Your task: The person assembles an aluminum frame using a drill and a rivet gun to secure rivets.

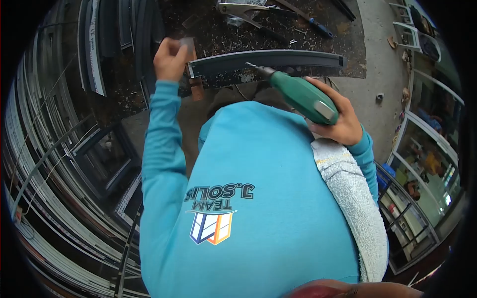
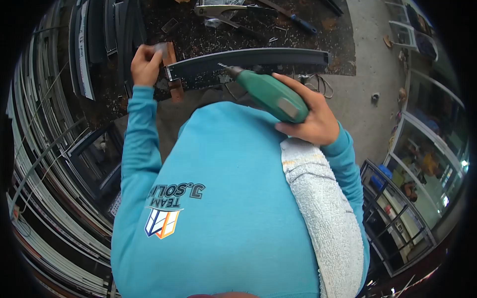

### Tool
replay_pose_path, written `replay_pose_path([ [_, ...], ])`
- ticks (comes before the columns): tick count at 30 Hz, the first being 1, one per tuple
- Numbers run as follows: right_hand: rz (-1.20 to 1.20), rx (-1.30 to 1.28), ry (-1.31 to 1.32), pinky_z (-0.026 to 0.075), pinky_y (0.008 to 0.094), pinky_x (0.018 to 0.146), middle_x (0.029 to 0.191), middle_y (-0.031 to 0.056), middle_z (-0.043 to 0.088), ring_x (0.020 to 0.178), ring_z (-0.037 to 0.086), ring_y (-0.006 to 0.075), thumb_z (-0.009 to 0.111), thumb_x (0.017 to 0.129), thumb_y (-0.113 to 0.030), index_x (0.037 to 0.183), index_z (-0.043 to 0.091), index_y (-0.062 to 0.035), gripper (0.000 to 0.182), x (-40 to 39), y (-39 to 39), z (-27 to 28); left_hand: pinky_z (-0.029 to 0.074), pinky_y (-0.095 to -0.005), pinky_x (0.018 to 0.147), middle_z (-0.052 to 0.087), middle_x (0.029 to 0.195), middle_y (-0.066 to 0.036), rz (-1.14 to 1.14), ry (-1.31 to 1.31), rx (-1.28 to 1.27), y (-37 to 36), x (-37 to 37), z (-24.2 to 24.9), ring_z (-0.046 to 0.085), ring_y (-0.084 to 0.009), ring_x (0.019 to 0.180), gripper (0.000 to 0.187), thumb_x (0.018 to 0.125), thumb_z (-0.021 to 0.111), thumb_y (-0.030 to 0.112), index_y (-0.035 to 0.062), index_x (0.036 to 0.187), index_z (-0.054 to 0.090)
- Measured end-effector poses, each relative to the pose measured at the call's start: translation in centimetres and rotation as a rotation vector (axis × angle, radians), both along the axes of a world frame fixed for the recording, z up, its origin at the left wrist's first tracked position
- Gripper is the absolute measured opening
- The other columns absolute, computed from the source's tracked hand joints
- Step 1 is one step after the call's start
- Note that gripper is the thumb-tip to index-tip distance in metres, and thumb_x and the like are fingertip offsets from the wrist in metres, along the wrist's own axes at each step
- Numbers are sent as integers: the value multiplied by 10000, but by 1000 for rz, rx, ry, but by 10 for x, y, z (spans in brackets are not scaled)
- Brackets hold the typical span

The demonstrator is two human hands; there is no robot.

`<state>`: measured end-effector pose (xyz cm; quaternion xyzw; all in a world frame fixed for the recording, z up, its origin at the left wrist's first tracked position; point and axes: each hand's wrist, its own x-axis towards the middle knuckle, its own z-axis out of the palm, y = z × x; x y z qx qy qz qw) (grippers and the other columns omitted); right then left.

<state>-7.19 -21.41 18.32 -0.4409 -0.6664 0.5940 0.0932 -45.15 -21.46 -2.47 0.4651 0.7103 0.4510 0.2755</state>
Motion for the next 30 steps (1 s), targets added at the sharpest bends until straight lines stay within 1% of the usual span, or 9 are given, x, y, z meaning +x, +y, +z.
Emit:
replay_pose_path([
  [1,78,9,17,477,354,947,1154,186,658,1045,654,275,764,671,-135,1420,427,-17,829,-14,5,-1,496,-304,651,626,697,-64,43,19,-76,-22,-4,4,598,-124,667,194,772,712,153,19,772,572],
  [6,324,167,-26,536,397,865,1105,254,653,959,682,356,744,651,-133,1389,438,17,813,-71,22,-15,480,-282,652,614,715,-33,193,16,-164,-67,12,-13,536,-89,670,216,785,719,113,23,723,533],
  [8,381,187,-67,540,401,856,1101,259,653,946,682,363,743,646,-143,1381,443,23,811,-83,27,-19,493,-303,622,630,683,-58,208,102,-114,-65,18,-27,584,-119,635,164,776,704,113,19,742,575],
  [10,427,232,-113,544,403,841,1073,260,657,923,683,371,737,647,-165,1369,453,25,798,-93,31,-20,499,-374,632,612,666,-126,204,149,-128,-60,25,-26,615,-263,618,143,739,689,89,10,708,574],
  [13,492,292,-185,551,400,813,1035,257,662,880,685,373,732,645,-172,1358,464,20,786,-101,36,-22,503,-354,645,636,681,-107,209,19,-228,-60,35,-19,625,-228,633,149,752,707,103,15,714,593],
  [16,480,287,-209,555,401,797,1020,257,666,858,686,373,728,640,-165,1357,466,15,784,-105,37,-23,508,-329,651,664,709,-81,225,-363,-265,-62,32,-25,637,-179,663,169,768,731,133,18,729,614],
  [21,486,306,-218,559,397,797,1008,254,673,844,691,360,725,636,-167,1338,495,15,760,-111,40,-22,557,-277,759,691,933,-76,123,-346,-284,-66,38,-19,657,-130,830,308,774,783,89,1,1019,618],
  [25,485,312,-247,567,397,785,1000,262,672,825,694,361,726,636,-173,1334,502,20,758,-112,42,-24,556,-280,787,688,962,-88,139,-328,-361,-63,37,-26,653,-137,858,374,764,785,72,-32,1084,620],
  [30,495,340,-312,578,396,758,958,264,677,791,697,364,737,626,-184,1330,502,31,772,-116,42,-24,554,-281,766,699,963,-106,154,-570,-402,-59,25,-23,660,-143,848,298,802,765,125,-32,1034,660],
])
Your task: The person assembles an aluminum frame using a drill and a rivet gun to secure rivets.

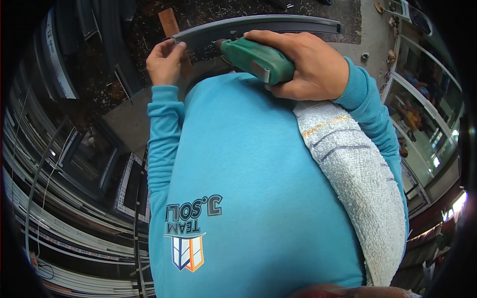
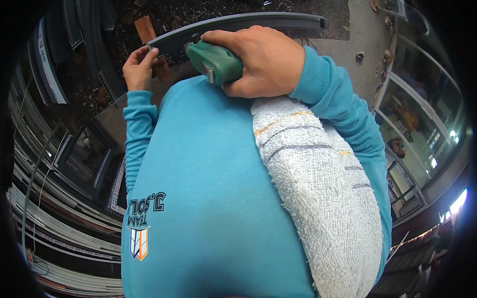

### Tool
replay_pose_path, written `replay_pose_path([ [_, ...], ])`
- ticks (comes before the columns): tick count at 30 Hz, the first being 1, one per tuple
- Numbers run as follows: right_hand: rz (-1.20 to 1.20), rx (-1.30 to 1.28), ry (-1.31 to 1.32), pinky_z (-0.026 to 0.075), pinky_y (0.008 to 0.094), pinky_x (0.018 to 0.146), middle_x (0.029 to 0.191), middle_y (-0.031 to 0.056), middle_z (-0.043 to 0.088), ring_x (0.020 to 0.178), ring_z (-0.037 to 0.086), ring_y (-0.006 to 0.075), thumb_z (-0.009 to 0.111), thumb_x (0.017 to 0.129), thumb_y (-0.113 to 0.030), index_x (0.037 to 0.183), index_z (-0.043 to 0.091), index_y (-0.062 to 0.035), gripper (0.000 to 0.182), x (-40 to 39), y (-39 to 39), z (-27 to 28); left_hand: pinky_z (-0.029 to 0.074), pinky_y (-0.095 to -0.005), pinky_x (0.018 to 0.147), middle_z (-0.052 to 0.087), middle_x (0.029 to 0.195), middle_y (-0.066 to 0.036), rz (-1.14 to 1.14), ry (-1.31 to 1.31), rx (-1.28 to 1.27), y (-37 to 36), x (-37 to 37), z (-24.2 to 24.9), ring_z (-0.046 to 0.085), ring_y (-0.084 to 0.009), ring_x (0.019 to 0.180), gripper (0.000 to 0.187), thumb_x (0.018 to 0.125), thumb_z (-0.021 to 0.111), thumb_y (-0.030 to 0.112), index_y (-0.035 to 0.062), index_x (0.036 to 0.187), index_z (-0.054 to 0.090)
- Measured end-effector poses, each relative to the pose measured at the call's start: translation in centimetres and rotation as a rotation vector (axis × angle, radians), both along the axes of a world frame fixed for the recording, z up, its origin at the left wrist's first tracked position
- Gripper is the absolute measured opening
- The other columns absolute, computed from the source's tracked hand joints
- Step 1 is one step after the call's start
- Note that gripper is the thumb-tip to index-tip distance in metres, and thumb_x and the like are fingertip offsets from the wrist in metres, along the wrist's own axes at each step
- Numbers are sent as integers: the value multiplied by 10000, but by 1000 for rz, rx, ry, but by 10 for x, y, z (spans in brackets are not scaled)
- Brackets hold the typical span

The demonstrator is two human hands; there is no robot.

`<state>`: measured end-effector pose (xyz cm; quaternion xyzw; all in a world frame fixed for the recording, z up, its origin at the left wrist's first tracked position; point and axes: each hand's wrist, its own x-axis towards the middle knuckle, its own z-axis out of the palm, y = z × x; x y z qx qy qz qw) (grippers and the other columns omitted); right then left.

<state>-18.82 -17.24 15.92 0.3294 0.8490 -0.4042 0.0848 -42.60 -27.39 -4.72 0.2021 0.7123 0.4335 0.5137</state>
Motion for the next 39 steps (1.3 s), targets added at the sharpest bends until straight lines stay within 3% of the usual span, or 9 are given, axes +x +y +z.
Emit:
replay_pose_path([
  [5,15,34,-41,582,404,749,922,253,682,788,698,364,742,616,-188,1321,506,30,774,-5,-3,4,555,-258,699,686,904,-66,162,-450,-38,5,-18,-1,649,-121,811,234,845,737,134,-27,1002,670],
  [14,1,15,-56,578,399,779,965,266,672,833,694,363,732,631,-175,1337,495,19,769,-2,-4,2,541,-278,734,694,870,-82,-18,224,-28,3,9,-13,650,-135,770,344,703,826,108,-19,964,640],
  [17,-87,-219,106,511,386,918,1180,220,633,1021,661,325,736,650,-116,1403,444,-20,813,23,3,6,533,-280,722,696,860,-84,26,204,-27,4,11,-17,651,-140,767,317,695,809,62,-21,952,644],
  [22,-538,-160,271,485,349,930,1309,140,551,1122,580,218,766,697,-249,1424,409,-33,839,107,9,34,535,-278,735,698,869,-87,57,213,-49,4,15,-9,654,-144,781,282,713,791,34,-18,951,649],
  [26,-1039,-543,361,446,318,939,1291,127,525,1134,543,212,785,694,-327,1468,325,-33,947,245,51,6,542,-295,760,706,898,-95,72,287,-64,10,22,3,667,-157,820,280,721,785,18,-16,968,658],
  [28,-1191,-405,255,445,330,949,1290,145,511,1125,543,253,820,650,-391,1478,287,-21,1052,266,85,-28,541,-302,772,709,908,-97,90,295,-79,10,25,7,671,-166,835,278,722,784,14,-19,970,662],
  [31,-1128,190,3,435,366,987,1324,192,498,1165,537,327,846,609,-446,1470,286,-1,1119,307,131,-110,536,-302,789,715,922,-93,122,311,-99,6,22,-11,675,-167,837,293,718,783,17,-21,987,672],
  [34,-1074,507,-220,411,410,1028,1364,248,475,1215,516,376,865,562,-486,1462,283,19,1185,340,164,-171,533,-299,795,717,927,-94,103,361,-148,4,19,-16,675,-163,844,318,709,783,22,-5,1008,679],
  [39,-974,492,-104,333,459,1095,1437,312,356,1310,393,451,850,591,-522,1496,233,-81,1181,356,173,-216,524,-304,807,711,926,-73,37,329,-163,-3,3,-32,656,-150,849,353,692,800,56,8,1025,693],
])
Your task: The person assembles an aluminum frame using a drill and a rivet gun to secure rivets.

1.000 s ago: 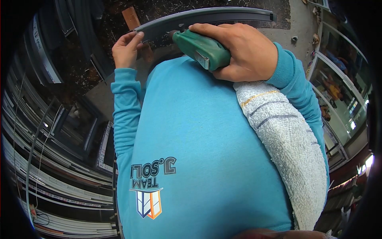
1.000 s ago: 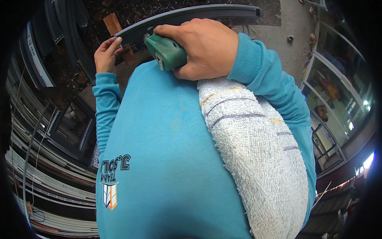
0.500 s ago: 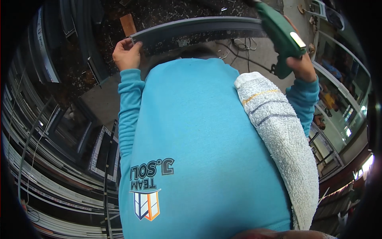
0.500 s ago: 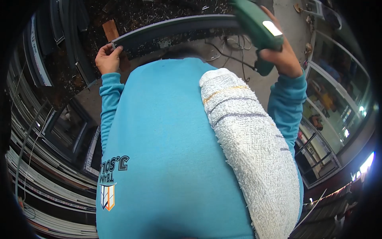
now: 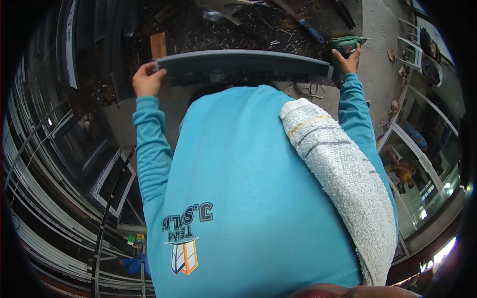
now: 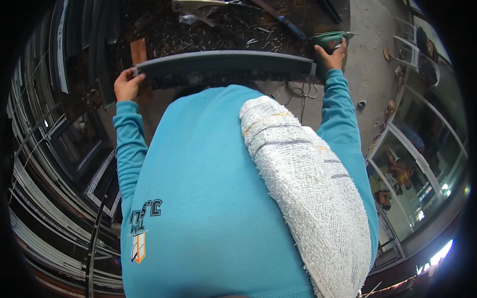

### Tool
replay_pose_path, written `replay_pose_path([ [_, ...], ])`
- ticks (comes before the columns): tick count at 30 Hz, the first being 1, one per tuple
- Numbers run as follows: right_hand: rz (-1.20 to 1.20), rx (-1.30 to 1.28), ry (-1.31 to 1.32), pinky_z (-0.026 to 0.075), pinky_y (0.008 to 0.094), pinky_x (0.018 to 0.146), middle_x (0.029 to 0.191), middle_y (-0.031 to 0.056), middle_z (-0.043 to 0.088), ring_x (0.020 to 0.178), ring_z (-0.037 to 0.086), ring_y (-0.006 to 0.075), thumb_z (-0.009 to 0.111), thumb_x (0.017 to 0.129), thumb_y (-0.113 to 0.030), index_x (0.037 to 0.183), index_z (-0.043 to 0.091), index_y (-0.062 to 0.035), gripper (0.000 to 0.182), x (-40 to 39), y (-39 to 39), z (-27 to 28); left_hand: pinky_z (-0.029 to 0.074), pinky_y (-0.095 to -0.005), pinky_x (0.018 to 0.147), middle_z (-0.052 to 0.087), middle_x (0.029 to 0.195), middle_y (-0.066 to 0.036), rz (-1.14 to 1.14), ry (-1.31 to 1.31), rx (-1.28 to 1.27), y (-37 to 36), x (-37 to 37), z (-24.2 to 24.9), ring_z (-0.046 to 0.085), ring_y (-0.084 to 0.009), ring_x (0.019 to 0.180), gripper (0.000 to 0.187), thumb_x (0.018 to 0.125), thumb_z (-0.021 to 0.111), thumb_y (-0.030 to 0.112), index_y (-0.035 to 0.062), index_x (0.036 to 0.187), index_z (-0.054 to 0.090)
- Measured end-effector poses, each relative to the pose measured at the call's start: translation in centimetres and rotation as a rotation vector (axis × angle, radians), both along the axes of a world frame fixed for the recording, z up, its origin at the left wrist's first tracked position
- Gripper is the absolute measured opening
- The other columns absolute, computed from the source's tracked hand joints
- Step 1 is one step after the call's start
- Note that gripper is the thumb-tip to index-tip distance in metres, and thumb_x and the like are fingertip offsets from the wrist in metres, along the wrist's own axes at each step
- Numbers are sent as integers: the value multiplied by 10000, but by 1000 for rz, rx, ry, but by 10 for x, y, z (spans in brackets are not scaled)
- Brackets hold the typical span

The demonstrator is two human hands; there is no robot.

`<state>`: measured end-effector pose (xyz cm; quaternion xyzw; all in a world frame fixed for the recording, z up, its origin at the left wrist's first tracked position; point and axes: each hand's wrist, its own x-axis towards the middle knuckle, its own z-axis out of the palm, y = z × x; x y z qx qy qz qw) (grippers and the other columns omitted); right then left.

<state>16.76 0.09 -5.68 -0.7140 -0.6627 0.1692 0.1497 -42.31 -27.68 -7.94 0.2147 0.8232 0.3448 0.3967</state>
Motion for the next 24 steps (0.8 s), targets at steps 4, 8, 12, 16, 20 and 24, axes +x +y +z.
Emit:
replay_pose_path([
  [4,372,73,-401,387,425,1053,1309,264,493,1254,463,387,754,728,-459,1280,588,-111,674,-15,34,57,516,-289,797,709,929,-68,34,-15,8,-7,-6,-14,649,-140,844,360,694,800,46,8,1036,693],
  [8,756,40,383,542,353,827,1034,117,679,921,674,239,696,830,-197,1130,666,-83,322,-181,46,77,522,-269,751,694,903,-47,92,-56,36,-1,4,1,637,-123,799,329,721,769,-31,1,1034,674],
  [12,1033,-129,58,528,449,815,1027,154,672,953,653,349,656,821,-480,1045,664,-94,446,-301,30,38,517,-260,758,682,909,-39,63,-93,20,-1,-4,-1,624,-113,801,306,729,764,-41,-5,1011,650],
  [16,1140,-251,-280,547,451,730,864,159,691,835,681,354,719,729,-317,1063,602,-52,443,-341,-8,19,482,-255,764,636,899,-7,-65,82,95,-9,-4,3,575,-99,824,294,736,787,17,26,989,636],
  [20,976,-194,-66,537,461,761,943,186,668,899,670,365,673,715,-113,1114,543,-48,424,-333,-22,-9,488,-280,805,622,1006,-57,-94,247,58,7,10,43,578,-133,841,473,737,832,156,10,1117,590],
  [24,954,-99,363,502,485,779,1005,212,590,901,616,420,608,756,-70,1140,476,-34,408,-302,-17,2,482,-259,718,631,989,-52,-75,297,277,67,7,76,574,-114,798,356,817,782,169,16,1084,602],
])
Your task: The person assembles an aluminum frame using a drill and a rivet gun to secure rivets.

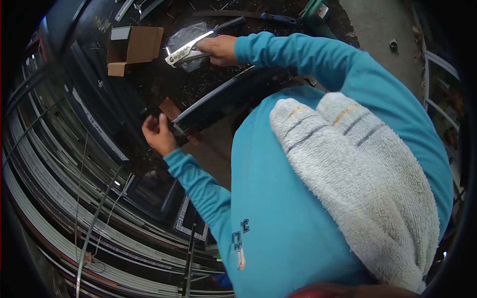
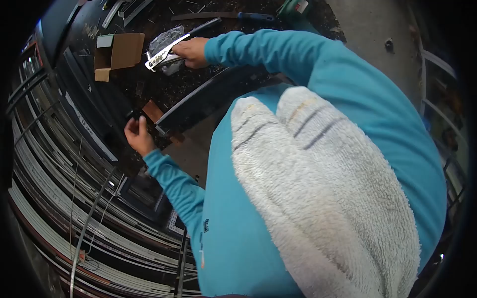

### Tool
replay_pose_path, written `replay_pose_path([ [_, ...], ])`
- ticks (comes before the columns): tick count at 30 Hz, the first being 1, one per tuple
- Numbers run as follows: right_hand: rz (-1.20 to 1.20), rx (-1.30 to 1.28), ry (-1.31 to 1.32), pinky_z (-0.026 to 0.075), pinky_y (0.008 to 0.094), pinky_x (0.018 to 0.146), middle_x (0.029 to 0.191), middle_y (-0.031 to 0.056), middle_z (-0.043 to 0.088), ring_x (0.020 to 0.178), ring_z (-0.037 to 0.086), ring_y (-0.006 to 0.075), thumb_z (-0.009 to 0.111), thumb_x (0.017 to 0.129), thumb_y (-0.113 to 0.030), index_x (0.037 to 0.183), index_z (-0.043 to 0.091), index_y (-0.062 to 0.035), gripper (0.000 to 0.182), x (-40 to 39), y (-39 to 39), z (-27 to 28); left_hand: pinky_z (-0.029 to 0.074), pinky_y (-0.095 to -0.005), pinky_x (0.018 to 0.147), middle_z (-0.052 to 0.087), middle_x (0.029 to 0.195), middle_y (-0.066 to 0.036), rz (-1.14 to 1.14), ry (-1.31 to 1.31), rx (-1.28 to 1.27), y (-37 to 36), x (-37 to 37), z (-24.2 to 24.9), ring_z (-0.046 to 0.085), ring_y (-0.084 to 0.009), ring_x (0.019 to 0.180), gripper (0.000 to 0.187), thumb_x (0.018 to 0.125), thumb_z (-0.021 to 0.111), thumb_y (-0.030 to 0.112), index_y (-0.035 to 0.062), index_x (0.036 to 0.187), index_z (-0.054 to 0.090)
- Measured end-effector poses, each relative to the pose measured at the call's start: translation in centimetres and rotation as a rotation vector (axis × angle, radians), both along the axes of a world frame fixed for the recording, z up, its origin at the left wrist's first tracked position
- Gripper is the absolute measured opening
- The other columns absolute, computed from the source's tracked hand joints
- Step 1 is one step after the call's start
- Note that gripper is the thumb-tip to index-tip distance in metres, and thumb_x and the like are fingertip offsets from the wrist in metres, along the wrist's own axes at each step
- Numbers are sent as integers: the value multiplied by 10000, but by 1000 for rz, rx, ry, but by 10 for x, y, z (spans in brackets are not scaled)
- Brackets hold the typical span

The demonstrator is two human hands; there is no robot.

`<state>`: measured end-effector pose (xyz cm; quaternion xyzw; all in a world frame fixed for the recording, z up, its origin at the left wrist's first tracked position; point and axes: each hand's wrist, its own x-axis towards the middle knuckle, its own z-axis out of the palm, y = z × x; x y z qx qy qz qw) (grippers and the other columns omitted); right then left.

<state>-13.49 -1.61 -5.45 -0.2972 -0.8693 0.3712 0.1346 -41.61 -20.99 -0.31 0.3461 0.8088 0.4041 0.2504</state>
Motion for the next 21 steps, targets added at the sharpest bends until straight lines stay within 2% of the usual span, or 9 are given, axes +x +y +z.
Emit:
replay_pose_path([
  [1,37,-19,98,498,479,769,982,210,585,874,612,417,609,761,-69,1121,485,-31,383,11,3,12,473,-244,689,639,952,-39,-34,-82,20,15,-1,8,574,-97,780,281,846,755,154,21,1052,619],
  [3,46,-104,332,496,397,703,891,166,569,799,594,300,647,744,-34,1040,541,-20,315,35,7,48,439,-199,631,645,876,-8,67,-267,65,32,10,43,566,-60,732,174,873,724,134,33,989,643],
  [5,22,23,428,469,315,653,935,116,548,746,555,188,719,753,-46,1037,546,-10,335,59,7,94,410,-178,583,644,845,9,69,-229,155,24,8,46,549,-37,695,159,868,734,136,49,971,649],
  [6,-93,-120,499,453,293,633,995,100,552,749,540,152,751,782,-101,1061,559,-12,350,63,1,112,413,-181,582,644,846,10,69,-206,141,11,2,38,548,-39,692,165,865,738,137,48,973,649],
  [9,19,-290,829,533,294,655,1043,123,625,827,652,201,736,837,-178,1248,529,-60,475,44,12,130,473,-210,656,661,874,-8,86,-202,-57,-37,-7,10,590,-66,755,221,850,756,150,30,1002,650],
  [11,-12,-727,926,521,295,793,972,119,648,917,627,160,706,877,-174,1104,606,-44,280,34,3,153,512,-257,736,680,905,-39,-11,-191,-182,-67,-18,-26,630,-111,818,294,822,780,182,13,1022,646],
  [14,187,-617,486,483,295,647,777,75,646,746,604,122,679,849,-118,966,661,-36,144,28,6,191,524,-292,777,695,918,-83,-56,-95,-262,-73,-4,-32,650,-150,836,370,780,809,222,0,1026,645],
  [16,364,-198,348,540,313,664,927,136,652,820,664,215,698,854,-147,1279,509,-61,473,16,-8,164,523,-308,741,696,890,-96,-60,-11,-280,-64,9,-27,658,-155,815,287,793,779,208,8,955,652],
  [21,384,-371,-53,515,465,768,906,249,640,876,640,426,638,788,-100,1209,421,-39,478,-27,-75,116,518,-389,693,659,781,-161,-91,330,-212,-60,20,-28,662,-292,723,182,806,705,156,5,809,603],
])
